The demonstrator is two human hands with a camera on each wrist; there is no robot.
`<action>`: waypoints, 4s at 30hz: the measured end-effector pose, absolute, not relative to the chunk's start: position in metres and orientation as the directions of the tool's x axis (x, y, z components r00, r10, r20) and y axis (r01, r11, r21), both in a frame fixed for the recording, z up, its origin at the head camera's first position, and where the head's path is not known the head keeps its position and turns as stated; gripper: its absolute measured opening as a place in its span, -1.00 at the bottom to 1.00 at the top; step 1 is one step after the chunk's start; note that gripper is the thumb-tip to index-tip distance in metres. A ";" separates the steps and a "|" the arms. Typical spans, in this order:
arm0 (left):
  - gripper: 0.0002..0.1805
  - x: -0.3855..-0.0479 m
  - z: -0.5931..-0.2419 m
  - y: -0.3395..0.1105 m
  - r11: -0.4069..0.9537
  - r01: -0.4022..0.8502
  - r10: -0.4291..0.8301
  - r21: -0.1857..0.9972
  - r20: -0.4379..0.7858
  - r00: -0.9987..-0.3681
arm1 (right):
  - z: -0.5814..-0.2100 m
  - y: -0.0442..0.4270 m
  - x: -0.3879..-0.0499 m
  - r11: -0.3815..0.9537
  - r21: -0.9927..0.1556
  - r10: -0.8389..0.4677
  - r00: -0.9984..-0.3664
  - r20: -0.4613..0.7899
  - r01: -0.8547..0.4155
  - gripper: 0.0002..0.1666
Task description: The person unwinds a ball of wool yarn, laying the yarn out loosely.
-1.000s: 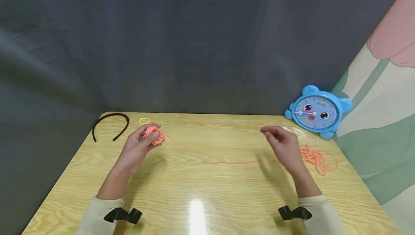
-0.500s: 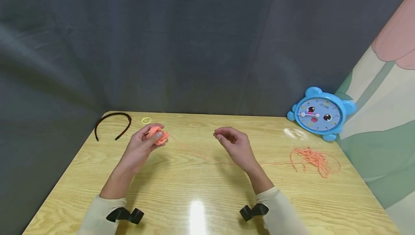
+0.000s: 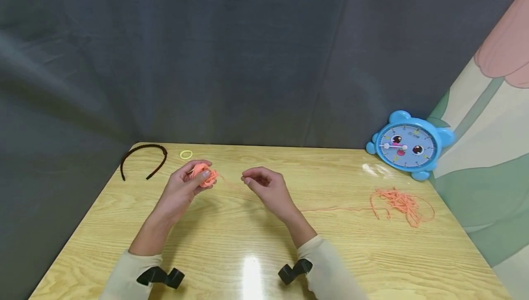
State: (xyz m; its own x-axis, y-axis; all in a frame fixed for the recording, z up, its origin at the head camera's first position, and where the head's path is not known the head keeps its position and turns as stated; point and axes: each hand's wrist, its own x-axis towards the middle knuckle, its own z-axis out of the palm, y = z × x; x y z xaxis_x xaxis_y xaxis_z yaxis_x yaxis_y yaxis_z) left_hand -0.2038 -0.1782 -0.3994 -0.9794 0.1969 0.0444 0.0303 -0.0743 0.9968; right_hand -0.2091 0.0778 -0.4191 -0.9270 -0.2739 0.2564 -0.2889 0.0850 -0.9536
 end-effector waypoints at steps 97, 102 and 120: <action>-0.69 -0.206 -0.400 -0.185 -0.110 0.028 0.138 0.994 0.043 -0.989 | -0.357 0.312 -0.167 -0.017 -0.921 0.198 -0.904 0.379 -0.390 -0.81; -0.66 -0.207 -0.399 -0.185 -0.107 0.022 0.139 0.994 0.037 -0.990 | -0.354 0.325 -0.167 -0.072 -0.896 0.231 -0.881 0.412 -0.438 -0.84; -0.67 -0.206 -0.395 -0.190 -0.146 0.023 0.135 0.989 0.043 -0.990 | -0.347 0.358 -0.166 -0.170 -0.835 0.318 -0.832 0.455 -0.522 -0.85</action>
